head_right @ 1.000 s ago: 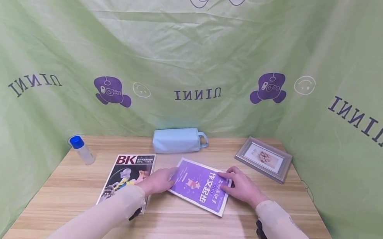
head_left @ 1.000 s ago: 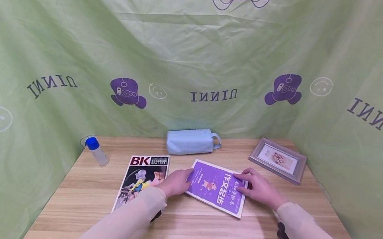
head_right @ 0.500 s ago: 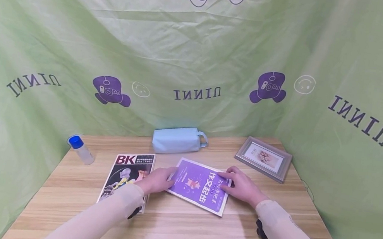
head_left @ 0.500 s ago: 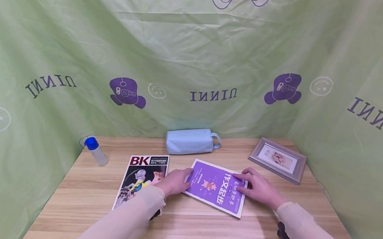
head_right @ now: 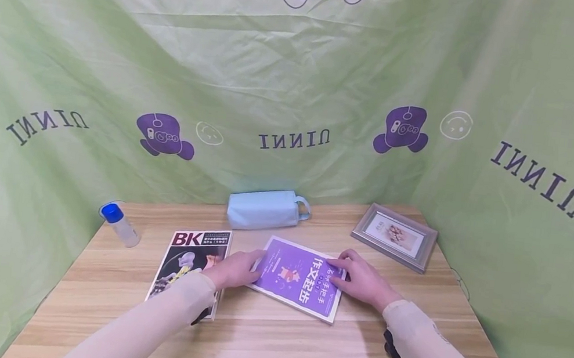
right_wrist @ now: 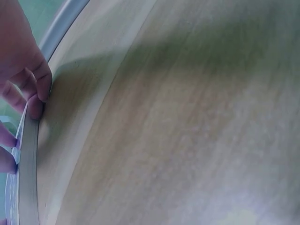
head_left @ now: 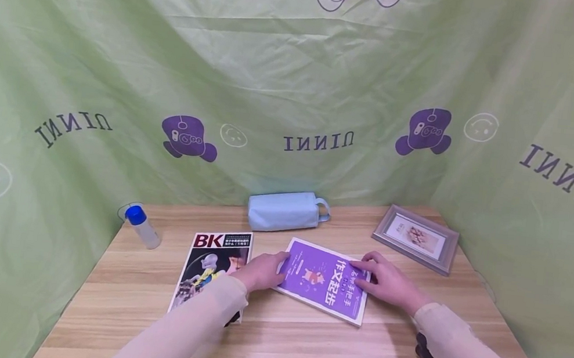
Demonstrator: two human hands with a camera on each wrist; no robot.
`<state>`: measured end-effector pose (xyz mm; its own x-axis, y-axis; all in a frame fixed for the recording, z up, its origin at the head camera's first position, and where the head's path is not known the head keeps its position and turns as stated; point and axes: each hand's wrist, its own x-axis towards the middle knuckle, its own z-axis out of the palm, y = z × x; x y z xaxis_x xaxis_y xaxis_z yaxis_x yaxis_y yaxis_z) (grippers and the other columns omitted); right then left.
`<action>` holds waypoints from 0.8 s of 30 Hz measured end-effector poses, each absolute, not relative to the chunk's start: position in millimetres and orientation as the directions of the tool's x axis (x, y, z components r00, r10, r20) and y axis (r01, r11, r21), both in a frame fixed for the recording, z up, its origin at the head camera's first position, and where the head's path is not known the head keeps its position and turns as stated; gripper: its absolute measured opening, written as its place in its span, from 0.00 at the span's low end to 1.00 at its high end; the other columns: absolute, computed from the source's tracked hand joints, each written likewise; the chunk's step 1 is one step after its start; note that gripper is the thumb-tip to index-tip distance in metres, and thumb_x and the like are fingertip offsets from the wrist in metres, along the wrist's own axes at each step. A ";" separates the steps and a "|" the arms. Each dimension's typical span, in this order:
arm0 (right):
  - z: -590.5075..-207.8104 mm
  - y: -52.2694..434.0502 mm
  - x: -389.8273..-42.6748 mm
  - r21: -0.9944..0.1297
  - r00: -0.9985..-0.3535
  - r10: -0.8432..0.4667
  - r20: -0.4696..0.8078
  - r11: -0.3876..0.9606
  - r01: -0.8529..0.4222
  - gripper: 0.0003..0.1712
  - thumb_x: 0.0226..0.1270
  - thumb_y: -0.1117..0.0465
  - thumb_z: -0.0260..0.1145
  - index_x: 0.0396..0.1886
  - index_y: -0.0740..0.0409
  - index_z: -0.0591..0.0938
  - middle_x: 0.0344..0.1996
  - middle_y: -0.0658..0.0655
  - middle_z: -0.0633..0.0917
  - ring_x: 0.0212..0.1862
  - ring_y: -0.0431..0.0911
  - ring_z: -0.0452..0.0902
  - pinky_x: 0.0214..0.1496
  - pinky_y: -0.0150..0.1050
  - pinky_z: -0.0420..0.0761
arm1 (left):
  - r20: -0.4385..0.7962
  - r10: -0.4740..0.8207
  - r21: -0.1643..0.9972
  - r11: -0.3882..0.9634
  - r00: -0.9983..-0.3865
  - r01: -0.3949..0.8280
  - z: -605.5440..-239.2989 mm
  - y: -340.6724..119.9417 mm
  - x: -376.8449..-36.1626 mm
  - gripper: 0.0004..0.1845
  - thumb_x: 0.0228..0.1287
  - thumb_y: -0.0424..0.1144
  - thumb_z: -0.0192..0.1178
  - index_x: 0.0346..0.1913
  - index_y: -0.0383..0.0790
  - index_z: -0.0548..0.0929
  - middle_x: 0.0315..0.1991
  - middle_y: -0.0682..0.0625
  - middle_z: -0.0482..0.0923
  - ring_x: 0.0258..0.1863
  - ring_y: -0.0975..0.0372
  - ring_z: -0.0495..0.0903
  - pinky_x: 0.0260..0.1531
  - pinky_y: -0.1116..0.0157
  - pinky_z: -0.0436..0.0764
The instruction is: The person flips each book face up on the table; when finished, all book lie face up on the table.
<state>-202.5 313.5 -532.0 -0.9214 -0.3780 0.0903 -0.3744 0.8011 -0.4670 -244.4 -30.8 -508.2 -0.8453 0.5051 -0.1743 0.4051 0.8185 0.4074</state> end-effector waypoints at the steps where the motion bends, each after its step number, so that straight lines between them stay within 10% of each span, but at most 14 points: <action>1: -531.4 313.5 -201.7 -0.467 -0.923 -0.376 0.088 0.802 -0.371 0.28 0.69 0.51 0.74 0.67 0.53 0.84 0.55 0.60 0.78 0.46 0.47 0.78 0.49 0.49 0.83 | -0.170 0.506 0.398 0.820 -0.846 0.411 -507.5 -29.7 -244.4 0.33 0.70 0.39 0.66 0.75 0.34 0.71 0.65 0.35 0.78 0.64 0.44 0.78 0.67 0.50 0.74; 10: -533.1 302.0 -183.7 -0.441 -0.947 -0.288 0.138 0.839 -0.320 0.28 0.69 0.49 0.74 0.67 0.51 0.84 0.48 0.55 0.76 0.34 0.39 0.71 0.33 0.34 0.77 | -0.038 0.544 0.307 0.805 -0.838 0.508 -509.0 -18.4 -251.4 0.33 0.62 0.37 0.71 0.71 0.35 0.77 0.54 0.42 0.74 0.48 0.52 0.79 0.54 0.53 0.83; 18: -527.3 279.2 -155.2 -0.407 -0.951 -0.261 0.166 0.860 -0.307 0.26 0.69 0.46 0.74 0.62 0.51 0.87 0.13 0.41 0.72 0.17 0.35 0.64 0.20 0.34 0.69 | 0.030 0.596 0.305 0.759 -0.803 0.575 -514.8 -4.0 -266.4 0.26 0.73 0.38 0.65 0.71 0.40 0.78 0.71 0.38 0.70 0.65 0.46 0.77 0.67 0.50 0.76; 24: -529.2 268.4 -137.6 -0.366 -0.954 -0.262 0.142 0.882 -0.297 0.24 0.68 0.41 0.72 0.57 0.46 0.90 0.09 0.42 0.65 0.16 0.35 0.61 0.22 0.34 0.69 | -0.026 0.593 0.323 0.767 -0.805 0.554 -515.5 4.4 -272.0 0.28 0.76 0.41 0.63 0.75 0.40 0.74 0.78 0.36 0.62 0.71 0.42 0.70 0.70 0.47 0.71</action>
